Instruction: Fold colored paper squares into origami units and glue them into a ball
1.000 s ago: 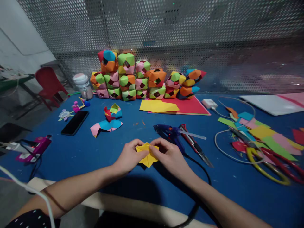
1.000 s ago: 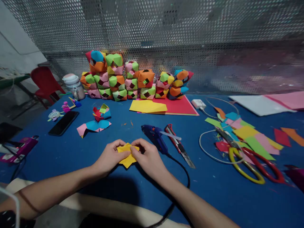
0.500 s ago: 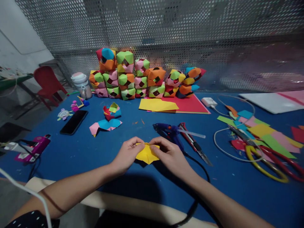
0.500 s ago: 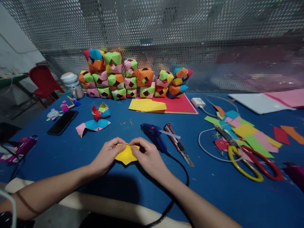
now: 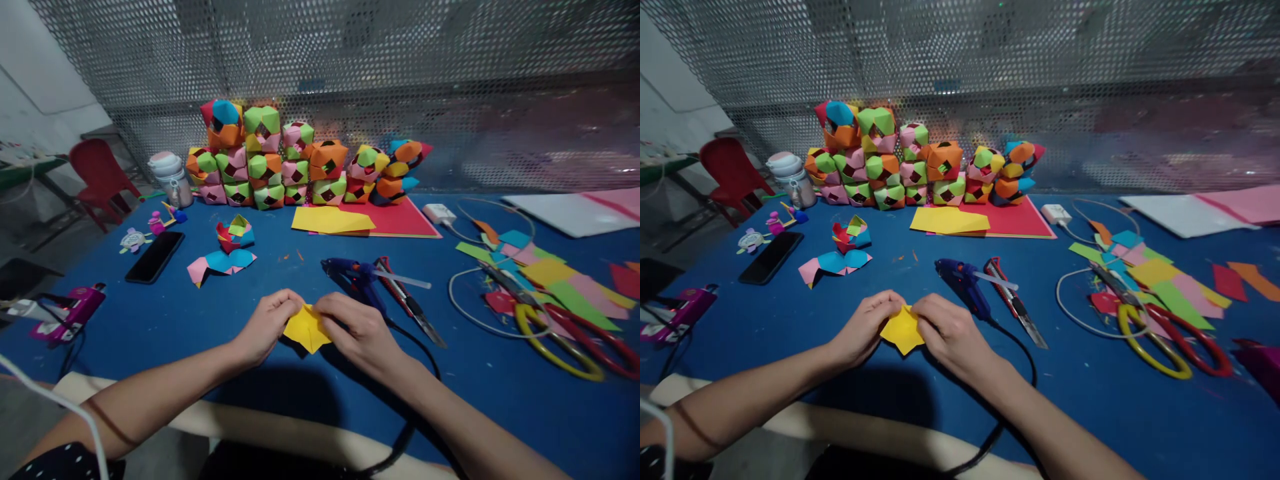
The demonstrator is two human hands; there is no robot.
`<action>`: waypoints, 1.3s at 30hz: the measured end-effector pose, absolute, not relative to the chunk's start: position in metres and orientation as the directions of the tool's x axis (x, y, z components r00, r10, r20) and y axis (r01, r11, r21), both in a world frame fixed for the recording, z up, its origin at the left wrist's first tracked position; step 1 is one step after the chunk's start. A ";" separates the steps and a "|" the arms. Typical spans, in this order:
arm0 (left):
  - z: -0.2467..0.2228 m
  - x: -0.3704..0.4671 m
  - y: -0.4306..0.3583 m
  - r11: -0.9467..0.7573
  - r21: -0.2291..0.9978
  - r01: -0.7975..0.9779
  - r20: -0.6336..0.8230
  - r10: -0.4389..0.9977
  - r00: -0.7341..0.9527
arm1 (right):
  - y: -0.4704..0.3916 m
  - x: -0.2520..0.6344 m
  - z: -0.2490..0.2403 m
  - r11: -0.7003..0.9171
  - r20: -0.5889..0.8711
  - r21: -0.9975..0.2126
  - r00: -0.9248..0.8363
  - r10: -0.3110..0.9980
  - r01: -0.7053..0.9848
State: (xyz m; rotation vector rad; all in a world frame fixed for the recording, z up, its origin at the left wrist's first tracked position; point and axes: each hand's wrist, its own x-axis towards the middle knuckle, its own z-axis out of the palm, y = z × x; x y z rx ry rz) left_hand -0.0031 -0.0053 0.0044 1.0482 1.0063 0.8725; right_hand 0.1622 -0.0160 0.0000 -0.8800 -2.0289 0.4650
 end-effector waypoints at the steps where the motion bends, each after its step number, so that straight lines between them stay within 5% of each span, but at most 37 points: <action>1: 0.005 -0.003 -0.005 0.273 0.958 -0.090 -0.233 0.921 0.313 | -0.016 0.162 0.000 0.689 0.568 -0.597 -0.391 0.725 0.411; 11: 0.011 -0.008 -0.007 0.122 0.983 0.137 -0.160 0.933 0.321 | -0.018 0.159 0.003 0.452 0.390 -0.792 -0.231 0.892 0.410; 21: 0.010 -0.010 -0.006 0.057 0.968 0.245 -0.158 0.895 0.416 | -0.017 0.161 0.000 0.487 0.338 -0.762 -0.380 0.861 0.426; 28: 0.010 -0.009 -0.005 0.089 0.973 0.215 -0.154 0.939 0.308 | -0.013 0.163 0.008 0.319 0.203 -0.876 -0.323 0.924 0.363; 39: 0.012 -0.005 -0.007 0.181 0.975 0.130 -0.218 0.893 0.394 | -0.014 0.164 0.000 0.520 0.408 -0.753 -0.335 0.849 0.403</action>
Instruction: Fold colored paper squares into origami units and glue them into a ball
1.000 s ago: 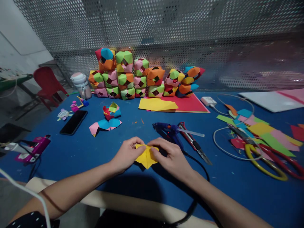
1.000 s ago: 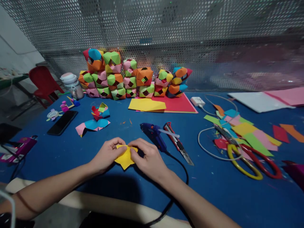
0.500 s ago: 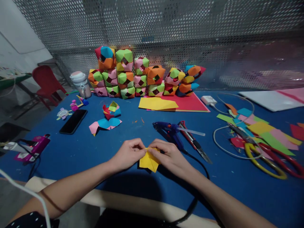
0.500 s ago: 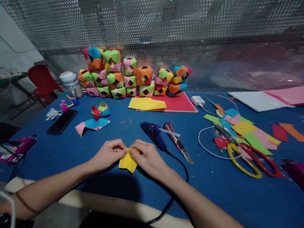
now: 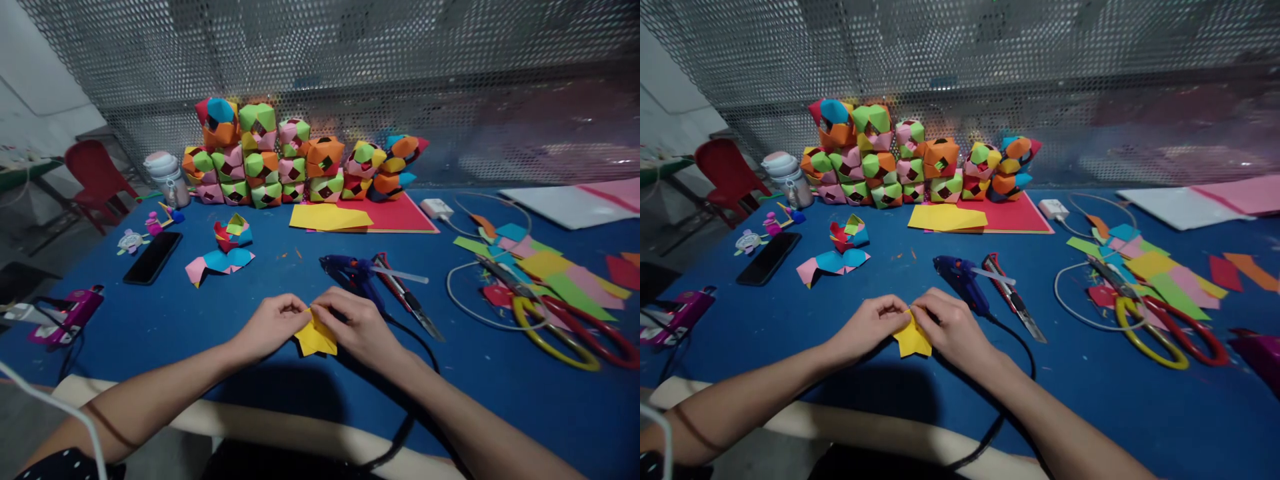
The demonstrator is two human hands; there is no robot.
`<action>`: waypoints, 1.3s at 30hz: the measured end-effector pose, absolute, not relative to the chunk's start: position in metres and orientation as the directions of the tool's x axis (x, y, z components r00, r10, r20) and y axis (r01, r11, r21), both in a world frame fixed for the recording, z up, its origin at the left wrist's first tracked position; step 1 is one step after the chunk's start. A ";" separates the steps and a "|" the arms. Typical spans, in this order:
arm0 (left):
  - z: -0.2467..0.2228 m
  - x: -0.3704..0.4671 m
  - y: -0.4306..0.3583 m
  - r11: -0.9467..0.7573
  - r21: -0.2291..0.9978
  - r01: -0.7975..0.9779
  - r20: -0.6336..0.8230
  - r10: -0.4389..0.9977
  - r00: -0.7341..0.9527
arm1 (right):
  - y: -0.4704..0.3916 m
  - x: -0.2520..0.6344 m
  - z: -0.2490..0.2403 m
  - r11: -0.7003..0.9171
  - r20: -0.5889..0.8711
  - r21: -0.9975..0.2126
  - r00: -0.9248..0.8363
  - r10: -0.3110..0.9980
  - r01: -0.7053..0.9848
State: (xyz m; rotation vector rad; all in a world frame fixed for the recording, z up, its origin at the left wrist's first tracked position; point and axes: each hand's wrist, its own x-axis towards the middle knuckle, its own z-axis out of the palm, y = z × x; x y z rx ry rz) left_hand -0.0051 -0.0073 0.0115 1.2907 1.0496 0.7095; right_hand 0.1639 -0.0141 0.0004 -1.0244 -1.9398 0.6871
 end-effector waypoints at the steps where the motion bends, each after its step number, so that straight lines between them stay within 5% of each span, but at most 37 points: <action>1: 0.012 -0.006 -0.007 0.167 0.975 0.148 -0.212 0.902 0.376 | -0.014 0.164 0.001 0.499 0.394 -0.775 -0.321 0.861 0.388; 8: 0.007 -0.007 -0.002 0.116 0.991 0.061 -0.122 0.986 0.114 | -0.014 0.160 0.001 0.280 0.226 -0.866 -0.175 0.958 0.414; 13: 0.000 -0.002 -0.005 0.157 0.987 0.025 -0.159 0.970 0.182 | -0.011 0.160 -0.005 0.382 0.341 -0.776 -0.176 0.923 0.502; 20: 0.005 -0.004 -0.005 0.152 0.985 0.087 -0.172 0.929 0.326 | -0.011 0.163 -0.006 0.410 0.314 -0.749 -0.267 0.911 0.520; 25: 0.007 -0.008 -0.003 -0.011 0.960 0.278 -0.072 0.956 0.285 | -0.012 0.160 -0.007 0.412 0.306 -0.763 -0.284 0.909 0.498; 30: 0.002 -0.010 0.003 0.102 0.986 0.129 -0.126 0.973 0.193 | -0.012 0.164 -0.001 0.425 0.335 -0.760 -0.264 0.905 0.492; 35: -0.005 -0.019 0.017 0.127 0.991 0.051 -0.131 0.987 0.091 | -0.016 0.189 0.022 0.429 0.302 -0.578 -0.306 0.903 0.694; 39: -0.008 -0.022 0.023 0.128 0.991 0.026 -0.130 0.989 0.069 | -0.011 0.214 0.030 0.124 0.165 -0.215 -0.090 0.982 0.969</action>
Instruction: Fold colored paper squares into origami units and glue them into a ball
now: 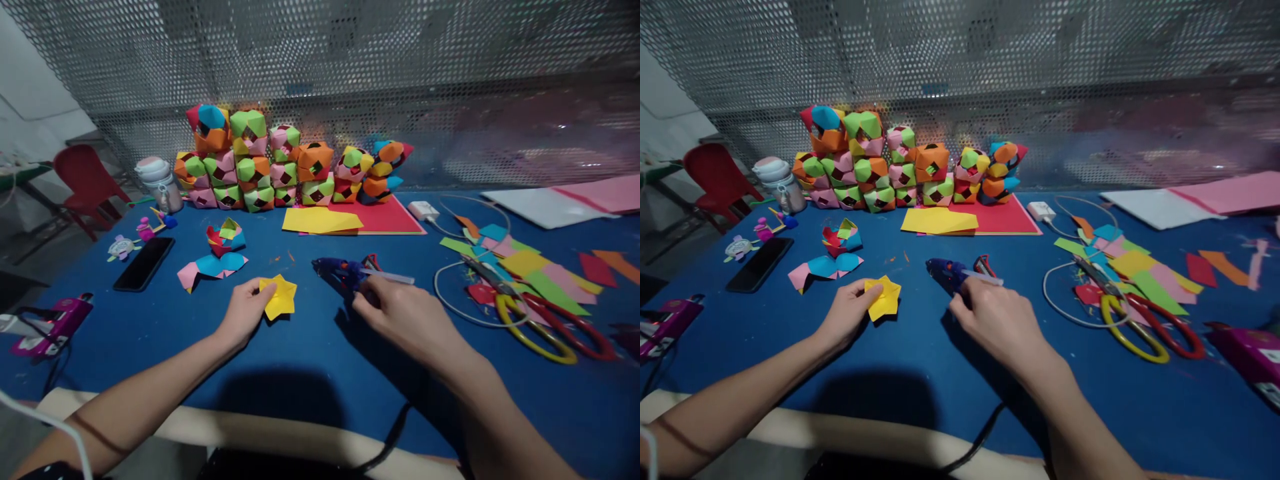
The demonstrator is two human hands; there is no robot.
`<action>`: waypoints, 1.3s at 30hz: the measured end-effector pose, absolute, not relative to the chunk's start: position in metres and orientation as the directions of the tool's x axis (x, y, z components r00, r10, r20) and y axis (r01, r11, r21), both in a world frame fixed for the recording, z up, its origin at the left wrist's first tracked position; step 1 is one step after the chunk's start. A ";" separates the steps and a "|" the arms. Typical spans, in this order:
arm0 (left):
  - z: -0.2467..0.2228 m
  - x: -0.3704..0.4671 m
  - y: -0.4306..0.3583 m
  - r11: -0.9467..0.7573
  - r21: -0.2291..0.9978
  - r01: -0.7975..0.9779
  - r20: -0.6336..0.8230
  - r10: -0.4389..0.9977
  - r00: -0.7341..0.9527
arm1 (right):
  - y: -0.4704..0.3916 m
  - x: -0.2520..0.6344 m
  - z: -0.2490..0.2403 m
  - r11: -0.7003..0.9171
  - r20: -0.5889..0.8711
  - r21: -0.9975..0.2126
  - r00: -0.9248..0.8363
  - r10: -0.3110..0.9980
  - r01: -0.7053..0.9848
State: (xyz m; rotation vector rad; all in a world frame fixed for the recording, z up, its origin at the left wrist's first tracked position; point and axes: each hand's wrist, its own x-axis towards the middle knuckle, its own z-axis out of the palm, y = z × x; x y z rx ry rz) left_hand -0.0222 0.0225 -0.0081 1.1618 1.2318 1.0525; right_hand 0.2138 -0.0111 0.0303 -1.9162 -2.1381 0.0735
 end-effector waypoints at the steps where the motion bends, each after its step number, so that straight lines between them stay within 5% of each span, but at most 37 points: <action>1: -0.008 -0.022 0.023 0.127 0.991 0.031 -0.129 0.989 0.069 | -0.008 0.218 0.029 0.063 0.156 -0.155 -0.039 0.987 0.986; 6: -0.006 -0.020 0.020 0.136 0.988 0.067 -0.141 0.987 0.077 | 0.008 0.226 0.009 0.019 0.196 -0.154 0.012 0.980 0.988; 9: -0.007 -0.021 0.021 0.137 0.987 0.083 -0.144 0.986 0.084 | 0.018 0.223 -0.006 0.073 0.273 -0.267 0.002 0.962 0.961; 14: -0.010 -0.022 0.023 0.157 0.984 0.082 -0.164 0.983 0.084 | 0.025 0.212 -0.014 0.142 0.169 -0.590 -0.050 0.984 0.795; 22: -0.012 -0.023 0.025 0.091 0.991 0.103 -0.097 0.994 0.054 | -0.008 0.185 0.005 0.285 0.243 -0.757 -0.152 0.958 0.587; 39: -0.015 -0.027 0.023 -0.158 0.860 0.485 0.136 0.987 0.081 | -0.019 0.177 -0.005 0.540 0.419 -0.478 -0.360 0.833 0.693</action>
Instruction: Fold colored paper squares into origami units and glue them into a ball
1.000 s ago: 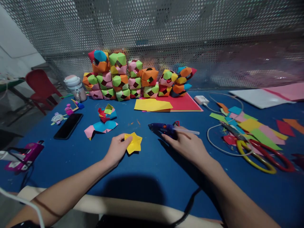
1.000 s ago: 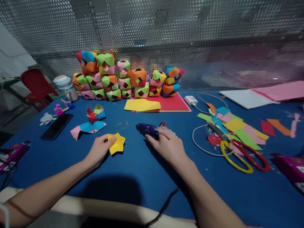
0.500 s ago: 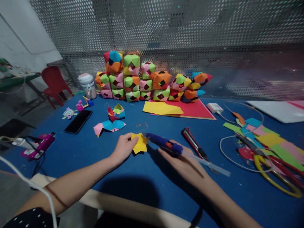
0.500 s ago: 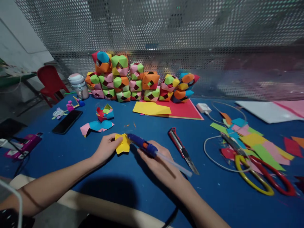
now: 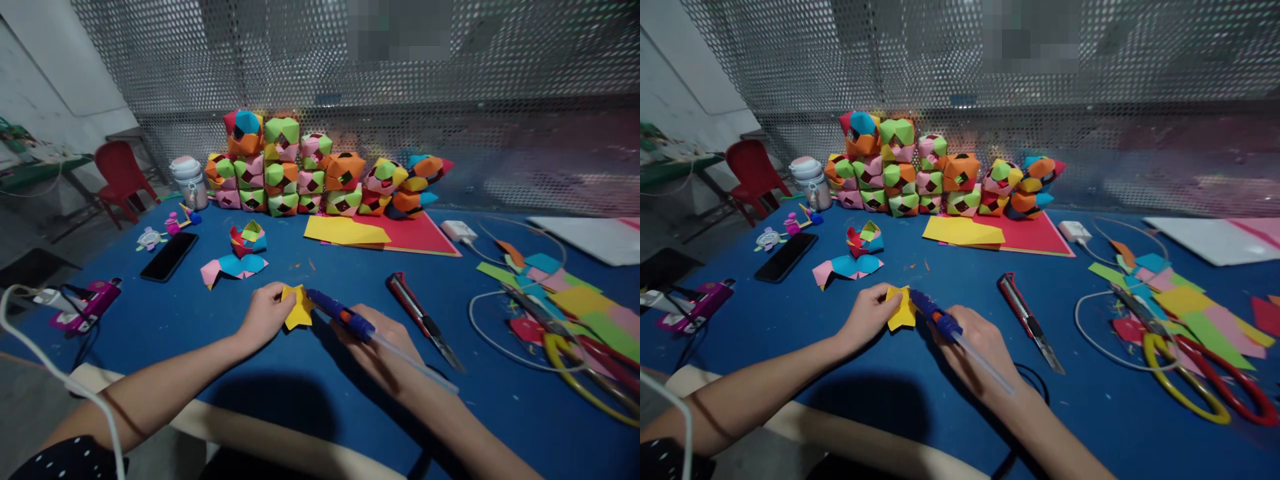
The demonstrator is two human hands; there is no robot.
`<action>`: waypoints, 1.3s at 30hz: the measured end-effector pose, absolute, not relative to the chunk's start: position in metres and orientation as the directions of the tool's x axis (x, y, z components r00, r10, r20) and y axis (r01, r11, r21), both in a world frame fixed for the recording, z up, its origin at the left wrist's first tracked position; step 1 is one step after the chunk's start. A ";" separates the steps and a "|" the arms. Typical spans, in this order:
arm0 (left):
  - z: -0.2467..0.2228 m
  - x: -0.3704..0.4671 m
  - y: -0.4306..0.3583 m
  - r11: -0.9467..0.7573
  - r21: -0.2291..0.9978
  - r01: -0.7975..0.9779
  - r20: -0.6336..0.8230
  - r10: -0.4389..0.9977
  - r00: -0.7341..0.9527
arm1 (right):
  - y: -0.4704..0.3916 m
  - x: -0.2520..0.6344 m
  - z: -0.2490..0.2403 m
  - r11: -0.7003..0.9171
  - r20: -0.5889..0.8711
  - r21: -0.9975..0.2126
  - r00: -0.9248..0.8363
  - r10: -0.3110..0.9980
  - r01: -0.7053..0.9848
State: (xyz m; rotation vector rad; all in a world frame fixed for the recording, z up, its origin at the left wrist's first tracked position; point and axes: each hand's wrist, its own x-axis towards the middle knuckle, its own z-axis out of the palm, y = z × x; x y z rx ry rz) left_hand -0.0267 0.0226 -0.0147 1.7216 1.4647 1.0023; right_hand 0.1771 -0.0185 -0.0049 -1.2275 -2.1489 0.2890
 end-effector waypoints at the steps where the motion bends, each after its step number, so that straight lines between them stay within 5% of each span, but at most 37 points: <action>1: -0.014 -0.027 0.022 -0.173 0.852 0.494 0.149 0.985 0.088 | -0.018 0.176 -0.005 0.543 0.430 -0.461 -0.359 0.829 0.702; 32: -0.010 -0.026 0.019 -0.309 0.780 0.545 0.279 0.950 0.139 | -0.019 0.180 0.005 0.555 0.419 -0.322 -0.410 0.810 0.767; 39: -0.008 -0.026 0.019 -0.290 0.806 0.516 0.264 0.956 0.126 | -0.019 0.181 0.002 0.548 0.421 -0.388 -0.386 0.821 0.741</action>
